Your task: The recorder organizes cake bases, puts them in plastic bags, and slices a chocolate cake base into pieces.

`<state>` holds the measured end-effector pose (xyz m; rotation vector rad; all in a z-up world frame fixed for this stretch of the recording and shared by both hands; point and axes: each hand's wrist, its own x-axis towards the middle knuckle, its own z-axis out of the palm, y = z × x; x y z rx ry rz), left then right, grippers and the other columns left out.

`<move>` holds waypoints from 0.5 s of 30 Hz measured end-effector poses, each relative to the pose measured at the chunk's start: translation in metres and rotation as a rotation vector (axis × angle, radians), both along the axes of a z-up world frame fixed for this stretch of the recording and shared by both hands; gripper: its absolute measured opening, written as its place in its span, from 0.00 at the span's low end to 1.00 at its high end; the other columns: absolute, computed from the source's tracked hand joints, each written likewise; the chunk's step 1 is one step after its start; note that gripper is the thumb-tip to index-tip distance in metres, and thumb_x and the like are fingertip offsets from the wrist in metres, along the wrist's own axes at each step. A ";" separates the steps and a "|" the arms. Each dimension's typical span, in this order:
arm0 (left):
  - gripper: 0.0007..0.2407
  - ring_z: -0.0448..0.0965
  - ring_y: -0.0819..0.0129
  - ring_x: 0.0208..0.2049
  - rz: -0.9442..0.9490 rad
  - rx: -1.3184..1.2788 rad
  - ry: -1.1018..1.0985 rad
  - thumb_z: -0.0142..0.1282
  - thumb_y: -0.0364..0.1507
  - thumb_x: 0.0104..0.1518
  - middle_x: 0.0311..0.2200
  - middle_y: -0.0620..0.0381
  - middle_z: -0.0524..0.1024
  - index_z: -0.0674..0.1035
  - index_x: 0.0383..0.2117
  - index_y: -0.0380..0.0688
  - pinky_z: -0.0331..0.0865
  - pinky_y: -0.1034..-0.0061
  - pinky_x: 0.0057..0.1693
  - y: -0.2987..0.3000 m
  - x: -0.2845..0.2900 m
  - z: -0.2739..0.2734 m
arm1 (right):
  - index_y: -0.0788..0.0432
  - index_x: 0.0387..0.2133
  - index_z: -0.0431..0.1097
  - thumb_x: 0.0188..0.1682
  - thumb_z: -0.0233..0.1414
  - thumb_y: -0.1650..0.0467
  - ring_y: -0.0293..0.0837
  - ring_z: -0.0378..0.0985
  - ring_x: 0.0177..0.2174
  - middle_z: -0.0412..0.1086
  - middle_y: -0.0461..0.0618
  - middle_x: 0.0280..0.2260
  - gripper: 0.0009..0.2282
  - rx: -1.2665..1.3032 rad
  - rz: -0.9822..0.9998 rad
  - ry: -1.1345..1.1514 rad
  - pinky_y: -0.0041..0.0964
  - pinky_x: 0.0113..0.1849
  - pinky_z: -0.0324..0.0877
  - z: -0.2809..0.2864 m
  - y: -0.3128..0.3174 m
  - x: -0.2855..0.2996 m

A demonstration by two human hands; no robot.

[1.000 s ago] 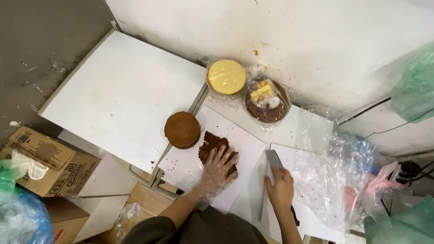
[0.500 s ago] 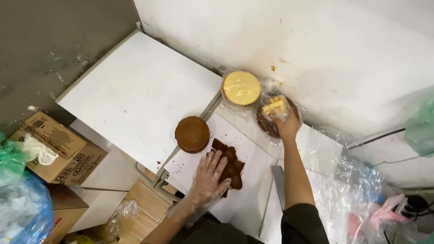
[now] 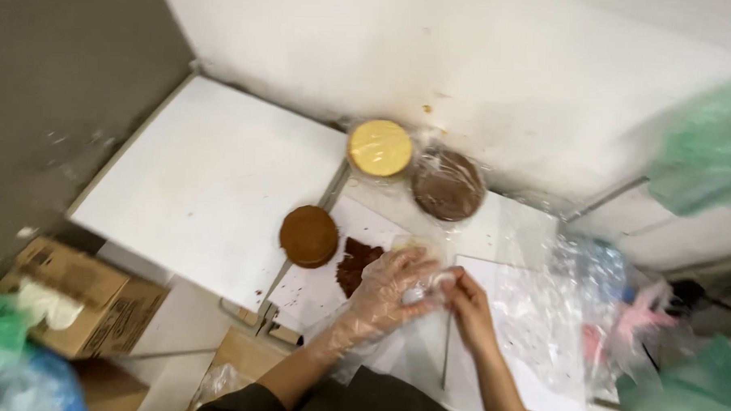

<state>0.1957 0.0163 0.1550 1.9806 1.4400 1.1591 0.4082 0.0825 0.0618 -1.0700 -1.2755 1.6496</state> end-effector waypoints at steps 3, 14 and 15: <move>0.17 0.74 0.59 0.54 -0.104 0.015 0.037 0.65 0.43 0.54 0.53 0.55 0.74 0.81 0.47 0.53 0.71 0.61 0.58 0.005 0.016 0.011 | 0.63 0.42 0.73 0.52 0.53 0.71 0.41 0.76 0.38 0.76 0.49 0.37 0.09 -0.057 -0.109 0.083 0.38 0.43 0.71 -0.010 -0.039 0.024; 0.15 0.70 0.53 0.52 -0.568 0.111 0.069 0.68 0.35 0.42 0.46 0.54 0.73 0.83 0.36 0.45 0.61 0.54 0.57 0.006 0.101 0.001 | 0.61 0.38 0.66 0.50 0.55 0.76 0.32 0.72 0.29 0.70 0.42 0.30 0.06 0.275 -0.747 -0.221 0.25 0.31 0.70 0.006 -0.139 0.058; 0.14 0.71 0.55 0.50 -0.577 0.094 0.100 0.67 0.34 0.43 0.44 0.54 0.74 0.83 0.35 0.45 0.61 0.55 0.57 0.003 0.108 -0.005 | 0.62 0.36 0.66 0.51 0.55 0.76 0.33 0.72 0.27 0.69 0.44 0.28 0.05 0.283 -0.767 -0.236 0.25 0.29 0.69 0.006 -0.145 0.060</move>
